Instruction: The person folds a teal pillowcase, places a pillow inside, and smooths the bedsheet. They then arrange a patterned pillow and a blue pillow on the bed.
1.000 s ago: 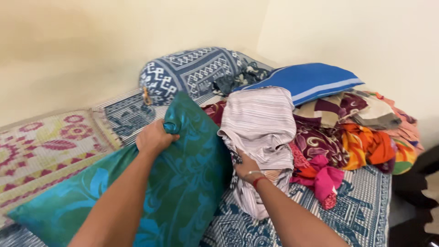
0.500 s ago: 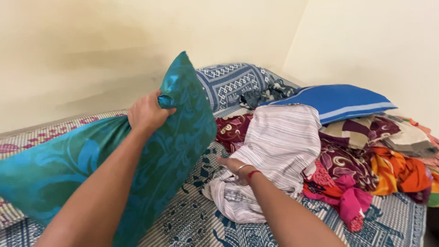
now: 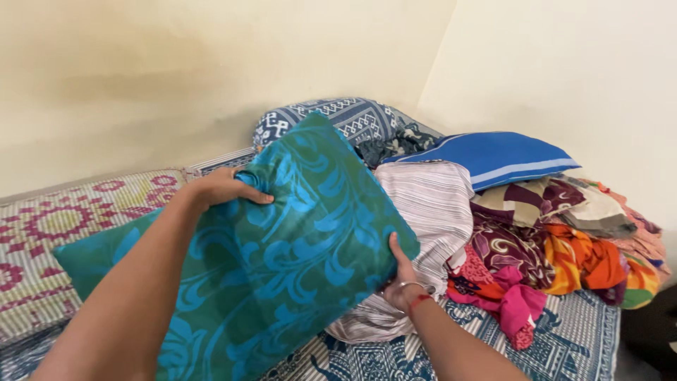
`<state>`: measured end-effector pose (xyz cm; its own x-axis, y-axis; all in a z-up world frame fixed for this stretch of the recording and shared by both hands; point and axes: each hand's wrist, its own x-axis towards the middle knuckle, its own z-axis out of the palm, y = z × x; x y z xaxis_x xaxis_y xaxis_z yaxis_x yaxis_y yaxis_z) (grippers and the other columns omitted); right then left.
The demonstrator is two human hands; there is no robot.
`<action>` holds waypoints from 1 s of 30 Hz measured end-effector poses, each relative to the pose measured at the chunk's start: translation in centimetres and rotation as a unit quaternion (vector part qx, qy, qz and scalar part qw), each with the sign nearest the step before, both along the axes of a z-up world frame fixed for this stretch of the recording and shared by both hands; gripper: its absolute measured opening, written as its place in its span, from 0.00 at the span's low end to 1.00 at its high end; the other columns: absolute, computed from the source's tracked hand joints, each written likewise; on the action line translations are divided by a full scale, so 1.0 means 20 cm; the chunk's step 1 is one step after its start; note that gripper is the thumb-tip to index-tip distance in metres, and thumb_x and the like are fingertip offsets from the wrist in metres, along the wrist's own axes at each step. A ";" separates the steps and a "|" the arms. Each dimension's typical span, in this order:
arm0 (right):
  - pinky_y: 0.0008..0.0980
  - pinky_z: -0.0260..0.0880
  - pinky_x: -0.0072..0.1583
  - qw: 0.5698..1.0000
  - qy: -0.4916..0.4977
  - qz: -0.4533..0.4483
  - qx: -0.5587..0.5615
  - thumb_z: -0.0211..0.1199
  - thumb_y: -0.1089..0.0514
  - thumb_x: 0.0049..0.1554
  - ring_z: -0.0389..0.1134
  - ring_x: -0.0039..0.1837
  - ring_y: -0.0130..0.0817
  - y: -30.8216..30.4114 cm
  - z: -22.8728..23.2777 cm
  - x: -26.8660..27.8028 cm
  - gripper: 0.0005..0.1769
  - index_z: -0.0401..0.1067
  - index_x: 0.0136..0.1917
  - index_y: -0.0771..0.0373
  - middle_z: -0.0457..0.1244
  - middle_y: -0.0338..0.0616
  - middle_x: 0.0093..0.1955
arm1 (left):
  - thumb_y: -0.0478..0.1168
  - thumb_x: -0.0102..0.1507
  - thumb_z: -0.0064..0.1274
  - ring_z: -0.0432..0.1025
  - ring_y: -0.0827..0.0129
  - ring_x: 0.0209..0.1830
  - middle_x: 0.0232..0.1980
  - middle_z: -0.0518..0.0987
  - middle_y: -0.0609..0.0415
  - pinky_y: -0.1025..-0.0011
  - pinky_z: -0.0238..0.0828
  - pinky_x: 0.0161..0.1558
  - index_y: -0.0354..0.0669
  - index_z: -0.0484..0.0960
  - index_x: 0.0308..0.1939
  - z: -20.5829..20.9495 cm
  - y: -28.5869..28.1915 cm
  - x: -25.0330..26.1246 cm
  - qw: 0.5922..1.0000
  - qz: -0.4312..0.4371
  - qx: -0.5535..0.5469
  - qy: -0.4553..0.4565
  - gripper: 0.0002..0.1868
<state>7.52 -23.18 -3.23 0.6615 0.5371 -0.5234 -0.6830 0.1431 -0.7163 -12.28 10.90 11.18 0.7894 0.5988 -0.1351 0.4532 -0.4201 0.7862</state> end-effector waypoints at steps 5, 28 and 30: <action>0.59 0.65 0.67 0.988 -0.064 0.043 -0.136 0.68 0.25 0.42 0.63 0.70 0.52 -0.12 -0.05 0.07 0.59 0.56 0.79 0.53 0.58 0.53 0.74 | 0.65 0.41 0.68 0.78 0.58 0.60 0.62 0.84 0.49 0.60 0.72 0.62 0.45 0.84 0.64 -0.02 -0.09 0.20 0.996 -0.047 -0.067 -0.034 0.50; 0.44 0.67 0.64 0.780 -0.455 0.049 -0.427 0.64 0.25 0.45 0.70 0.62 0.57 0.21 0.13 0.02 0.43 0.81 0.54 0.66 0.69 0.64 0.57 | 0.49 0.57 0.61 0.71 0.44 0.66 0.62 0.78 0.39 0.42 0.61 0.65 0.42 0.64 0.67 -0.43 -0.22 0.52 0.937 0.032 0.333 -0.099 0.38; 0.46 0.68 0.64 0.763 -0.444 0.049 -0.467 0.64 0.25 0.44 0.69 0.63 0.60 0.25 0.17 0.00 0.44 0.80 0.53 0.68 0.68 0.68 0.57 | 0.55 0.63 0.55 0.70 0.44 0.69 0.65 0.77 0.38 0.39 0.56 0.71 0.41 0.62 0.71 -0.47 -0.33 0.51 0.929 0.024 0.338 -0.150 0.38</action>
